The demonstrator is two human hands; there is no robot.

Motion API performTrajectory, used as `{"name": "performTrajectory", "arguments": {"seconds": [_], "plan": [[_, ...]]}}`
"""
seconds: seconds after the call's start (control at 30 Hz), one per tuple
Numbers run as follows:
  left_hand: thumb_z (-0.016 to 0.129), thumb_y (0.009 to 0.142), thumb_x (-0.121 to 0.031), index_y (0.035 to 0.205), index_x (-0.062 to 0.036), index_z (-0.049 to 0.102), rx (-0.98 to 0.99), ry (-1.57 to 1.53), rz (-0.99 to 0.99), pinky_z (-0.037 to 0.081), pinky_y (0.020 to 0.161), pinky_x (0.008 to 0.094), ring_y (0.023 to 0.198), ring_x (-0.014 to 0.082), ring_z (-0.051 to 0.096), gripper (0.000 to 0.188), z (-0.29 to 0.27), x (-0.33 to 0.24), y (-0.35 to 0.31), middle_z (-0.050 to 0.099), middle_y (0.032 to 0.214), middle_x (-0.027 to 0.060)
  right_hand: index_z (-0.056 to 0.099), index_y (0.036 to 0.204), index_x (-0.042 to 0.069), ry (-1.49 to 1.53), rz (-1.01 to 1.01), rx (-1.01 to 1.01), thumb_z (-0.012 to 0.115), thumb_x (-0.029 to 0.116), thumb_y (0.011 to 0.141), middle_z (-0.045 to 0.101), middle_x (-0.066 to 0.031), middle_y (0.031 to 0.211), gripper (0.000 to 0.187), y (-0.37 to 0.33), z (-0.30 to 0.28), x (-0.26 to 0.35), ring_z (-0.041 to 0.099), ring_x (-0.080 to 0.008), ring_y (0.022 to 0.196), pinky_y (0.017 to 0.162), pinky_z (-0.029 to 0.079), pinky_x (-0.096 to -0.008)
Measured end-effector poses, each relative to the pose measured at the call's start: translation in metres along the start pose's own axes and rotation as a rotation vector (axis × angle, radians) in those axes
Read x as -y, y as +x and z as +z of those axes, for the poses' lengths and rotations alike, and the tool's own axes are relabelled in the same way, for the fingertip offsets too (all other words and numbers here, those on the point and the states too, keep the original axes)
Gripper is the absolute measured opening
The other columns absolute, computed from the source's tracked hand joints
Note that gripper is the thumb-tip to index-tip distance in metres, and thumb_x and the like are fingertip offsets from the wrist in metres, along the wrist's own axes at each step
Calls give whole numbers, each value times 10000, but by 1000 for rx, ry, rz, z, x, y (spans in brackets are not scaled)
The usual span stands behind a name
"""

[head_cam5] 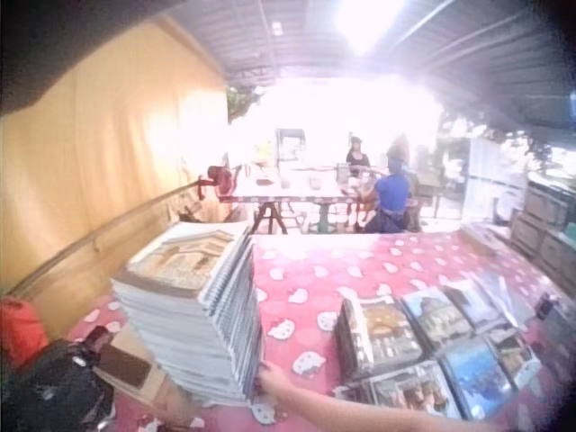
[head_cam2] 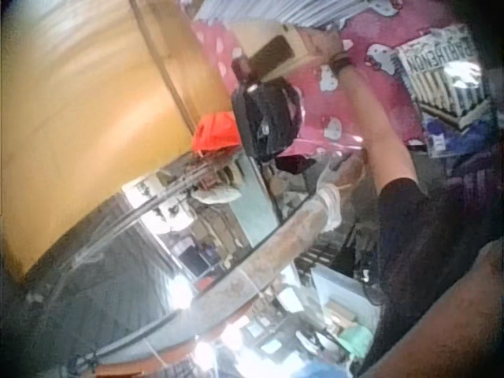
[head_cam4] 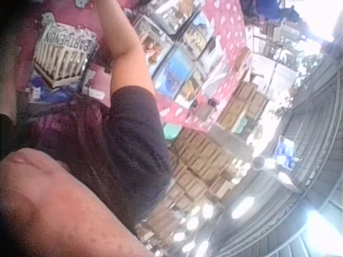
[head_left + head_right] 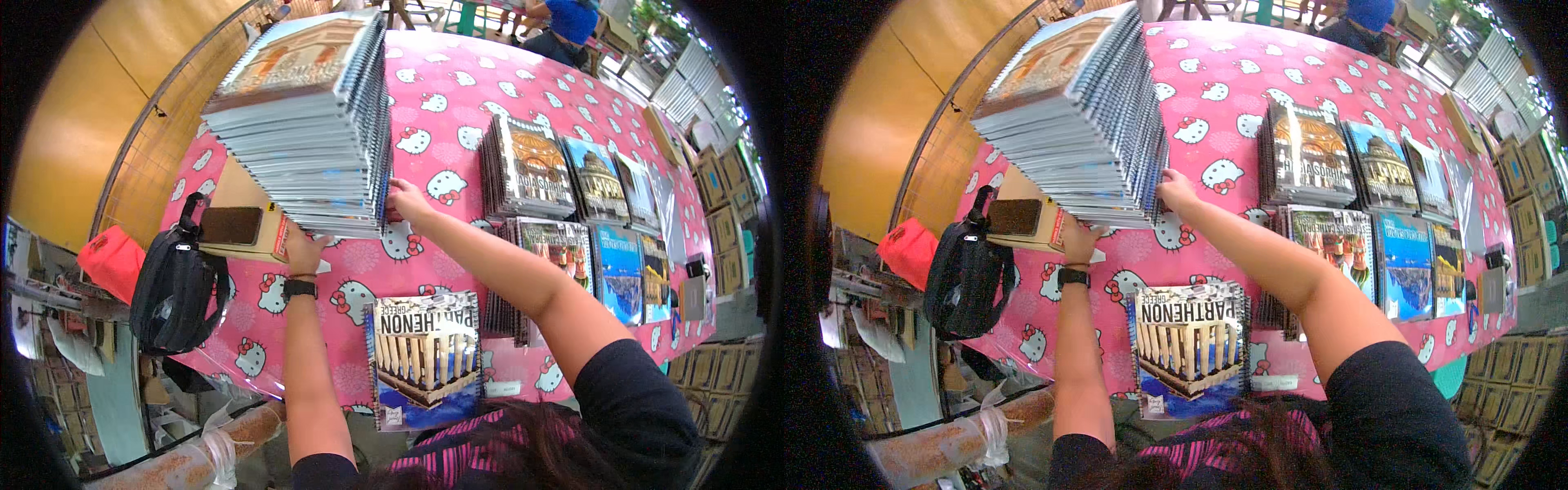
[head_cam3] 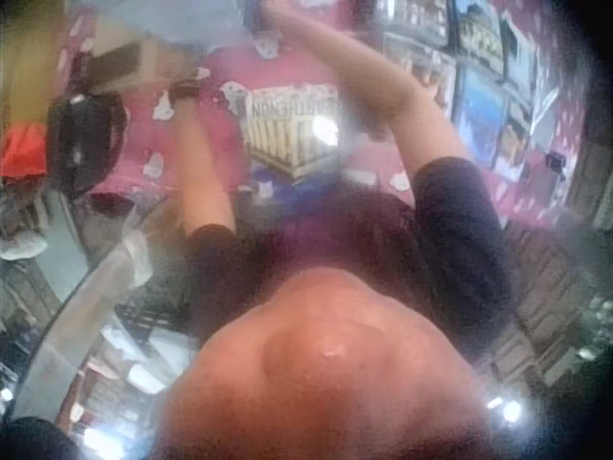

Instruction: The person sorts and stacks spiral-bound notebooks on a table, moving them between different piles according to the images on the covers. They use a pair of pliers to adjust the wire binding on one notebook.

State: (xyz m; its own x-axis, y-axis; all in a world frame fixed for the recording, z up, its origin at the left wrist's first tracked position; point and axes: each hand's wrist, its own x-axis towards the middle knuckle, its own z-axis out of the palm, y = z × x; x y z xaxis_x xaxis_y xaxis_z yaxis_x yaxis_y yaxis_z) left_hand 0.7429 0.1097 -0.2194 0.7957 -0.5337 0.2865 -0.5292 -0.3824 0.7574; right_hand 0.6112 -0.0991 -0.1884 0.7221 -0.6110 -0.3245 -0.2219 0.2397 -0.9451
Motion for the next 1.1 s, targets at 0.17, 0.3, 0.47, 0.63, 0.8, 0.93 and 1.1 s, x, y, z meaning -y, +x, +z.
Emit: {"name": "performTrajectory", "arguments": {"seconds": [0.17, 0.3, 0.47, 0.63, 0.8, 0.93, 1.1], "plan": [[767, 548, -4, 1071, 20, 389, 25, -201, -25, 441, 786, 355, 915, 326, 555, 645, 0, -26, -12, 569, 987, 199, 449, 1221, 51, 30, 15, -77, 416, 58, 780, 586, -122, 892, 443, -2, -3, -4, 578, -190, 738, 609, 472, -338], [712, 605, 27, 1014, 12, 389, -73, -40, -55, 464, 728, 371, 851, 332, 581, 521, -9, -34, -30, 583, 947, 197, 514, 1117, 104, 173, 160, 69, 392, 92, 798, 581, -71, 848, 342, -43, 4, 17, 551, -184, 698, 597, 452, -381], [671, 625, 37, 1144, 17, 363, -72, -237, 23, 451, 786, 400, 947, 347, 551, 603, -2, -30, -40, 531, 1072, 231, 509, 1107, 127, 205, 175, -3, 386, 280, 877, 573, -58, 937, 302, -65, 7, 31, 533, -201, 840, 757, 409, -455], [739, 591, -49, 1159, 39, 374, -304, 79, 116, 390, 868, 419, 1050, 397, 455, 681, 10, -54, -54, 491, 1129, 230, 507, 1106, 104, 211, 176, 3, 344, 526, 887, 576, -78, 959, 502, -62, -2, 31, 523, -218, 865, 799, 390, -464], [822, 487, -117, 1123, 52, 388, -231, 99, -5, 392, 841, 430, 949, 411, 461, 788, 9, -60, -37, 500, 1021, 236, 541, 1009, 92, 382, 150, 106, 385, 478, 885, 554, -47, 895, 434, -51, 3, 41, 450, -139, 669, 734, 390, -328], [835, 462, -88, 1130, 40, 388, -218, 100, -65, 436, 785, 406, 934, 383, 481, 814, 10, -31, -31, 502, 998, 224, 534, 1083, 69, 423, 192, 138, 395, 471, 885, 597, -103, 1005, 469, -53, 13, 57, 576, -216, 871, 803, 436, -367], [842, 455, -97, 1239, 46, 320, -200, -1, -96, 502, 691, 294, 914, 274, 542, 952, 18, -45, -2, 497, 1119, 191, 502, 1095, 3, 556, 141, 135, 400, 402, 905, 603, -119, 1005, 454, -30, 16, 69, 592, -222, 869, 838, 445, -371]]}}
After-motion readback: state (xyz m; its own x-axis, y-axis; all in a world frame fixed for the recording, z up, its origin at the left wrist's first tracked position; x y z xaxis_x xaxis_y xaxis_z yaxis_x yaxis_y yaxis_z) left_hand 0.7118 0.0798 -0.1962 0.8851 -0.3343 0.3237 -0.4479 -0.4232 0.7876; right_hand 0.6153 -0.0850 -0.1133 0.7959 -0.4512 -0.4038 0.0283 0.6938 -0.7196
